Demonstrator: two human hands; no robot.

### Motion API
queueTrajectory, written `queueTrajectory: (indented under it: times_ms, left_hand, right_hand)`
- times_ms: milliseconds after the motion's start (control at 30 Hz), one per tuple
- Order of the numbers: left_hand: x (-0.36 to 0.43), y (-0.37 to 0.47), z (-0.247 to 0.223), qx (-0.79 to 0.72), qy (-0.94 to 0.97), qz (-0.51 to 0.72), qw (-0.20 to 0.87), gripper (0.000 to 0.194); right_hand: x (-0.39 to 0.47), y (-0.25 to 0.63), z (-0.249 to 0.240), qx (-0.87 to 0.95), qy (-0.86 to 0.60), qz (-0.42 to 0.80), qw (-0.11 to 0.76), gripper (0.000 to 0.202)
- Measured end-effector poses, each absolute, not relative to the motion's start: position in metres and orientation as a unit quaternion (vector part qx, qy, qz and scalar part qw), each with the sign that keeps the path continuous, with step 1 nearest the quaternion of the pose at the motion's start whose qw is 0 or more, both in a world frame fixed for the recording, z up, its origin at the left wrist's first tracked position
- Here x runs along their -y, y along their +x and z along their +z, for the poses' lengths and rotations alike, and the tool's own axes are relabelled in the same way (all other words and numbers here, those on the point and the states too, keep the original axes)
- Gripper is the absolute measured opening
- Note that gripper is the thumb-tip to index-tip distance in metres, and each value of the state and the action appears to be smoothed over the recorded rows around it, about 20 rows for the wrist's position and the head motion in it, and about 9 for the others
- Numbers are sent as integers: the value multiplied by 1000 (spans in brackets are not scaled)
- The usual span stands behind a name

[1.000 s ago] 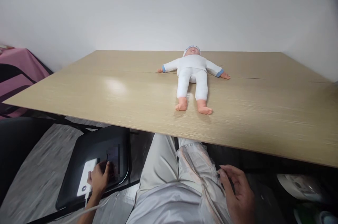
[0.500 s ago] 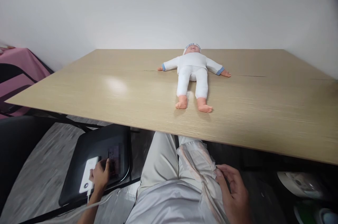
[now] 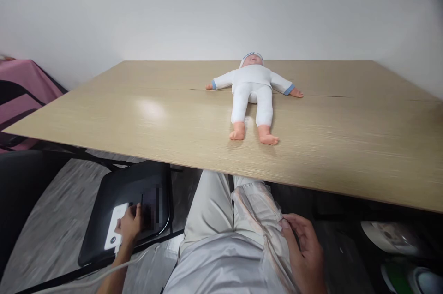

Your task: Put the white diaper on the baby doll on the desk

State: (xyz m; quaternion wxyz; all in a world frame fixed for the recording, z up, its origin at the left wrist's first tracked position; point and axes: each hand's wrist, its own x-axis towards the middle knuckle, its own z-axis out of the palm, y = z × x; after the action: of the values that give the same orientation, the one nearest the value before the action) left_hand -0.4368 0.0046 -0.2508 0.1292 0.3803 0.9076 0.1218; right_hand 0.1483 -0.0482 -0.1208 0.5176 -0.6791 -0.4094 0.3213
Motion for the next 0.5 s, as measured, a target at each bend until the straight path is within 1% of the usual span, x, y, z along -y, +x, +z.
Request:
queueTrajectory:
  times_ms: [333, 433, 500]
  left_hand:
    - [-14, -426, -241, -923, 344, 121, 123, 61]
    - [4, -422, -228, -914, 362, 132, 128, 57]
    - [31, -418, -221, -903, 381, 140, 140, 53]
  right_hand:
    - [51, 150, -122, 411, -688, 315, 509, 41]
    - [56, 162, -126, 412, -703, 301, 496, 44]
    - [61, 175, -134, 414, -727, 285, 468, 48]
